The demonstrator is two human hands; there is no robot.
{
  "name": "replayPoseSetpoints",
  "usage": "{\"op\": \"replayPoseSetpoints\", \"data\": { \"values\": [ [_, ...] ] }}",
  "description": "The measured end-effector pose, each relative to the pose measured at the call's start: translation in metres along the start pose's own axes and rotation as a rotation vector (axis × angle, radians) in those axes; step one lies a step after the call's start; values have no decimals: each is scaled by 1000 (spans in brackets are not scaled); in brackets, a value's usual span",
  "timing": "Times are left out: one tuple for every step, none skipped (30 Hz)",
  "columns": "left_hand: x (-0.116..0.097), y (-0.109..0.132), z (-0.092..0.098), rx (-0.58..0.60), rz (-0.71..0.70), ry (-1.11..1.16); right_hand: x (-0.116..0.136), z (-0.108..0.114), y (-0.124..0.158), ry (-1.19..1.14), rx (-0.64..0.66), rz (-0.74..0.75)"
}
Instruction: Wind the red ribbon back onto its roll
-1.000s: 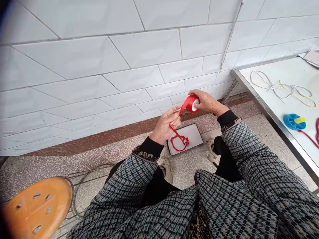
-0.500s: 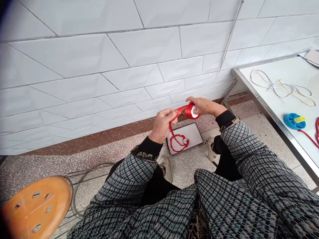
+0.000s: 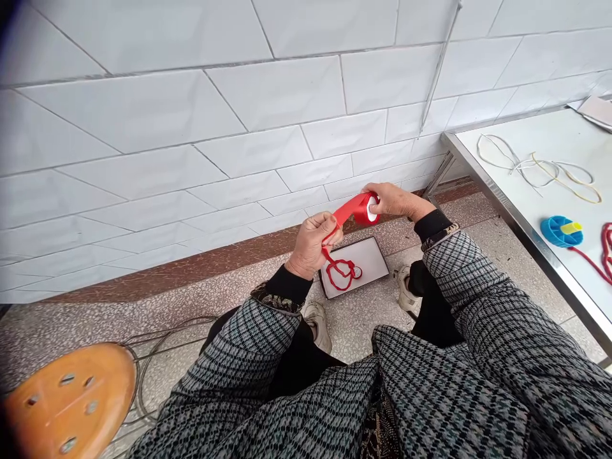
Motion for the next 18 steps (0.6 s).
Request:
{"op": "replayPoseSetpoints", "data": {
  "values": [
    [1, 1, -1, 5, 5, 4, 0, 3, -1, -37, -36, 19],
    [3, 2, -2, 2, 7, 8, -1, 5, -1, -74, -77, 35],
    [5, 2, -4, -7, 8, 7, -2, 7, -2, -115, -114, 44],
    [7, 3, -5, -17, 13, -1, -3, 8, -2, -158, -141, 43],
    [9, 4, -7, -28, 21, -14, -3, 8, -3, -201, -155, 33],
    [12, 4, -8, -36, 29, -32, -4, 7, -4, -234, -159, 20],
    [15, 5, -10, -42, 33, -52, -5, 6, -5, -246, -160, 8],
    [18, 5, -13, -44, 30, -74, -6, 4, -6, -231, -162, 3],
    [21, 5, -15, -45, 14, -93, -6, 3, -8, -193, -167, 5],
    [22, 5, -17, -46, -14, -107, -6, 1, -9, -144, -178, 11],
    [23, 5, -18, -51, -51, -115, -5, 1, -10, -98, -193, 19],
    [24, 5, -19, -59, -86, -119, -5, 0, -11, -68, -207, 26],
    [23, 4, -19, -68, -111, -121, -4, 0, -11, -58, -218, 30],
    [23, 4, -19, -75, -120, -125, -3, 0, -12, -69, -224, 26],
    [22, 4, -19, -78, -114, -134, -3, 1, -12, -95, -223, 15],
    [22, 4, -18, -78, -96, -148, -2, 1, -11, -134, -220, -3],
    [22, 4, -18, -77, -76, -162, -1, 1, -11, -185, -216, -25],
    [21, 5, -17, -76, -60, -172, -1, 1, -10, -245, -210, -48]
  ]
}}
Point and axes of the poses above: each hand's wrist, its own y-axis away from the middle knuckle, its own z-axis out of the back of the hand, x = y × z, the point moved 2 cm from there along -y, towards the middle knuckle, and after that the axes turned 4 degrees about -x, right-handed, at the moved point
